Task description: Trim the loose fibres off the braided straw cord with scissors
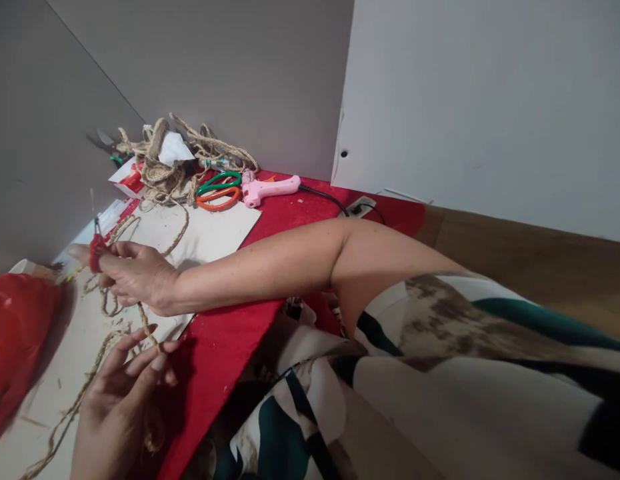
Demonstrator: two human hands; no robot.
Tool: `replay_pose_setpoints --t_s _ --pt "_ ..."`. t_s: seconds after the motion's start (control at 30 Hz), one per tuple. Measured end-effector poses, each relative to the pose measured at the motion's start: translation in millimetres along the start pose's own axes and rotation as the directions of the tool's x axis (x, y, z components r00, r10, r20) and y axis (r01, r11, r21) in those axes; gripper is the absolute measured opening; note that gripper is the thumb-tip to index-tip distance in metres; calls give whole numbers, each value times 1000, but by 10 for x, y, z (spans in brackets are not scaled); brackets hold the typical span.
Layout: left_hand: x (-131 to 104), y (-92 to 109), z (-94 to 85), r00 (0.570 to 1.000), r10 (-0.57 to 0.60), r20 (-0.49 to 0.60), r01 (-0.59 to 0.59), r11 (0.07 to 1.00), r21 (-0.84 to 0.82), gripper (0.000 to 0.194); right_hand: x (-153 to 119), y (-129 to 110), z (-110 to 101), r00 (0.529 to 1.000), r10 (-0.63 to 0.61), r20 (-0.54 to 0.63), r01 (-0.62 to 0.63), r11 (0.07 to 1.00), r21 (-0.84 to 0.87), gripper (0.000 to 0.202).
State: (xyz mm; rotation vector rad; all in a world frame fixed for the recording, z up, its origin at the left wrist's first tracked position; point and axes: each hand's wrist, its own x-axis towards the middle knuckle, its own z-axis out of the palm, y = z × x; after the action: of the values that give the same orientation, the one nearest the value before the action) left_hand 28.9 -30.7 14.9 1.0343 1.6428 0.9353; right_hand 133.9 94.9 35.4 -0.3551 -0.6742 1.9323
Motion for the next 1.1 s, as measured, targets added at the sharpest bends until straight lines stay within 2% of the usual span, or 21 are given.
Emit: replay_pose_setpoints --t_s 0.07,0.13,0.3,0.4,0.57,0.67,0.73,0.8,0.83,0.87,0.9,0.93,1.0,1.03,1.1 --pt "-34 20 -50 999 -37 0 37 999 33 63 37 25 -33 999 -31 36 33 997 -65 48" --pt "-50 30 -123 999 -53 -9 52 998 -19 61 102 44 -93 997 -35 70 46 986 -162 46" --pt "-34 63 -313 988 -155 27 156 937 -313 43 251 55 -241 968 143 205 -39 895 -444 41" --pt "-49 115 -337 985 -166 44 170 913 -372 36 255 59 -255 944 219 247 -64 855 -515 41" --pt "-70 147 -259 993 -108 -52 90 957 -277 38 214 64 -237 953 195 230 -19 800 -600 42" --pt "-17 126 -260 996 -57 -62 39 964 -263 33 221 17 -261 946 234 223 -9 709 -705 40" --pt "35 114 -294 996 13 -85 -37 956 -292 28 223 -40 -281 956 199 216 45 628 -777 38" --pt "83 105 -343 988 76 -136 -117 939 -322 24 204 -106 -291 966 25 258 207 520 -828 34" --pt "103 99 -370 981 96 -169 -150 929 -339 23 182 -136 -291 949 -85 305 312 421 -852 32" --pt "122 92 -397 975 106 -196 -171 919 -355 22 152 -162 -286 911 -165 378 411 291 -864 31" --pt "138 82 -422 969 112 -220 -189 909 -371 21 114 -181 -279 862 -189 470 498 149 -854 30" --pt "153 69 -444 965 115 -237 -202 900 -386 21 68 -192 -269 821 -121 558 564 19 -826 28" --pt "179 38 -477 960 118 -254 -218 885 -411 20 -29 -184 -245 755 114 645 653 -221 -725 26" --pt "190 22 -487 957 121 -263 -227 879 -420 19 -74 -167 -233 742 216 635 667 -328 -668 30" --pt "206 -5 -495 954 125 -272 -238 870 -432 16 -135 -121 -215 725 324 608 681 -467 -564 38"
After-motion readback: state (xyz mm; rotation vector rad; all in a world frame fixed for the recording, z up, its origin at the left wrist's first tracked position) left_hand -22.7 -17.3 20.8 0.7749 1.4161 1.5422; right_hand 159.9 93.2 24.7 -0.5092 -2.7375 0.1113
